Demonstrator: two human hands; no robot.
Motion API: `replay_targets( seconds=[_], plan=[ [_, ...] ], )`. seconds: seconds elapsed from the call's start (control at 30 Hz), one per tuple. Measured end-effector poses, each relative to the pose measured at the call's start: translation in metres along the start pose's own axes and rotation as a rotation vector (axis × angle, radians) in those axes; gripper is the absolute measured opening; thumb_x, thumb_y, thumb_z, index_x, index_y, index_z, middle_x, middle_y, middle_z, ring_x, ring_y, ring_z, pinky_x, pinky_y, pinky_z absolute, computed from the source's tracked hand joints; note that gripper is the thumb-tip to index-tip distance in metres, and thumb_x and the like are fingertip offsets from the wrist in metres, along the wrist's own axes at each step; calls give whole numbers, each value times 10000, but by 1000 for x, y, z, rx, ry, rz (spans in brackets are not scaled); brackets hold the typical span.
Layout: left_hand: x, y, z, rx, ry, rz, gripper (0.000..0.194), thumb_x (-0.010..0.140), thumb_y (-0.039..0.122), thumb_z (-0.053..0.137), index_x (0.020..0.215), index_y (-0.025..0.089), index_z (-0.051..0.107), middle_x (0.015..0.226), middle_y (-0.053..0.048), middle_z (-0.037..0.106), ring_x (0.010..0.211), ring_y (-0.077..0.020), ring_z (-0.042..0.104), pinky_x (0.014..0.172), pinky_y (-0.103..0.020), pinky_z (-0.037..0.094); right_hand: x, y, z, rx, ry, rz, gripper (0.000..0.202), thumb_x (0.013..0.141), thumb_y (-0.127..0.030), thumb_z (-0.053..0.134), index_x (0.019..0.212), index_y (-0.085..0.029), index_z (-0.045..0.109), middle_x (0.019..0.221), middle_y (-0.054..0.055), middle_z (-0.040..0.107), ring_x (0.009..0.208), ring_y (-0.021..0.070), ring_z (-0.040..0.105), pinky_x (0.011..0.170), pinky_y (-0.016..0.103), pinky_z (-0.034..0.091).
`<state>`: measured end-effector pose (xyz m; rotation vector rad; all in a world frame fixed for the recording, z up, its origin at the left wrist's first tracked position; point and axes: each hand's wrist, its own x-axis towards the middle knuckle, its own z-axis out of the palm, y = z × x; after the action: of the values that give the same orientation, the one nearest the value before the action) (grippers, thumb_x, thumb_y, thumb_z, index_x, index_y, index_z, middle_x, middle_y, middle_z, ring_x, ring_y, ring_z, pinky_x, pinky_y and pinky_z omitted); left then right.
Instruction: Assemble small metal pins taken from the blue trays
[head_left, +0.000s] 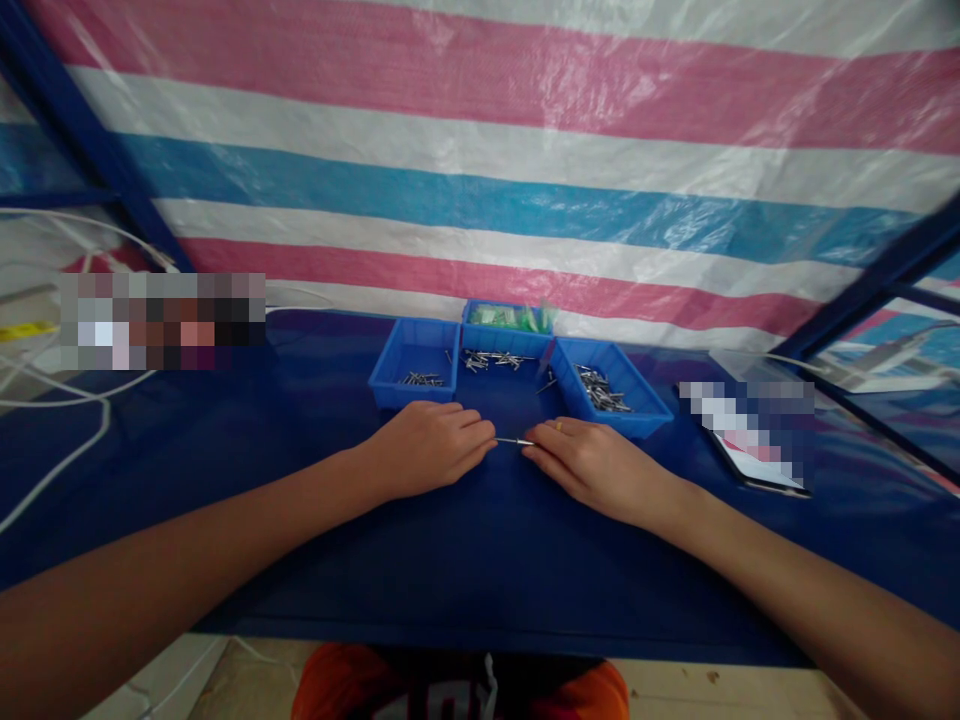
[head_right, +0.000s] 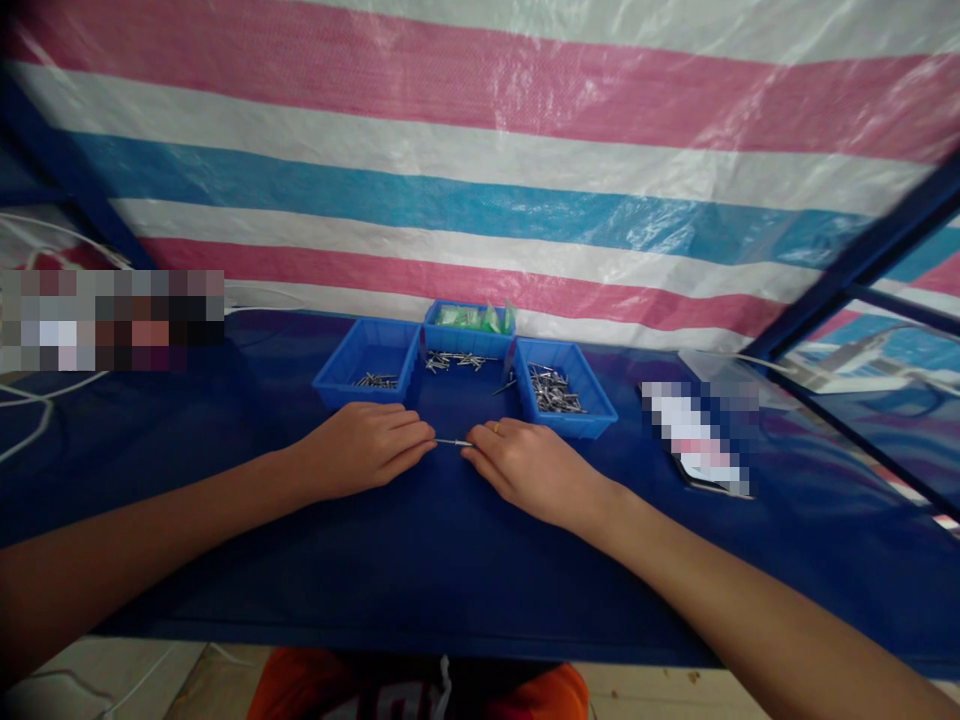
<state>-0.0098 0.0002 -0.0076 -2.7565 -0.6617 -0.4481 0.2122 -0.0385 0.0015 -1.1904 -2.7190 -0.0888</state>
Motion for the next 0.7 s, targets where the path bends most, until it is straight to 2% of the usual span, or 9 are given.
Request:
replay_targets(
  seconds=[0.1, 0.27, 0.5, 0.7],
  plan=[
    [0, 0, 0, 2, 2, 5, 279, 935, 284, 352, 820, 172, 580, 717, -5, 600, 653, -132, 551, 592, -251, 371, -1, 0, -1, 49, 8, 43, 243, 942, -314, 377, 989, -143, 542, 790, 57, 626, 725, 161, 599, 659, 262, 441],
    [0, 0, -1, -5, -2, -5, 284, 935, 290, 350, 825, 175, 586, 719, -5, 604, 653, -132, 552, 590, -250, 369, -1, -1, -1, 32, 3, 16, 286, 960, -295, 321, 919, -152, 565, 746, 49, 621, 687, 146, 595, 645, 250, 432],
    [0, 1, -1, -19, 1, -11, 279, 932, 305, 363, 827, 177, 588, 723, -2, 605, 658, -133, 554, 592, -250, 370, 0, -3, -2, 10, 0, -16, 321, 966, -292, 296, 928, -149, 580, 769, 59, 628, 723, 155, 597, 671, 257, 431],
    [0, 1, -2, -8, -6, -9, 280, 932, 290, 359, 820, 179, 590, 712, -2, 600, 643, -134, 548, 586, -253, 366, -1, -2, -1, 27, 16, 41, 249, 931, -321, 401, 1029, -147, 552, 783, 61, 635, 727, 166, 610, 658, 259, 450]
  ],
)
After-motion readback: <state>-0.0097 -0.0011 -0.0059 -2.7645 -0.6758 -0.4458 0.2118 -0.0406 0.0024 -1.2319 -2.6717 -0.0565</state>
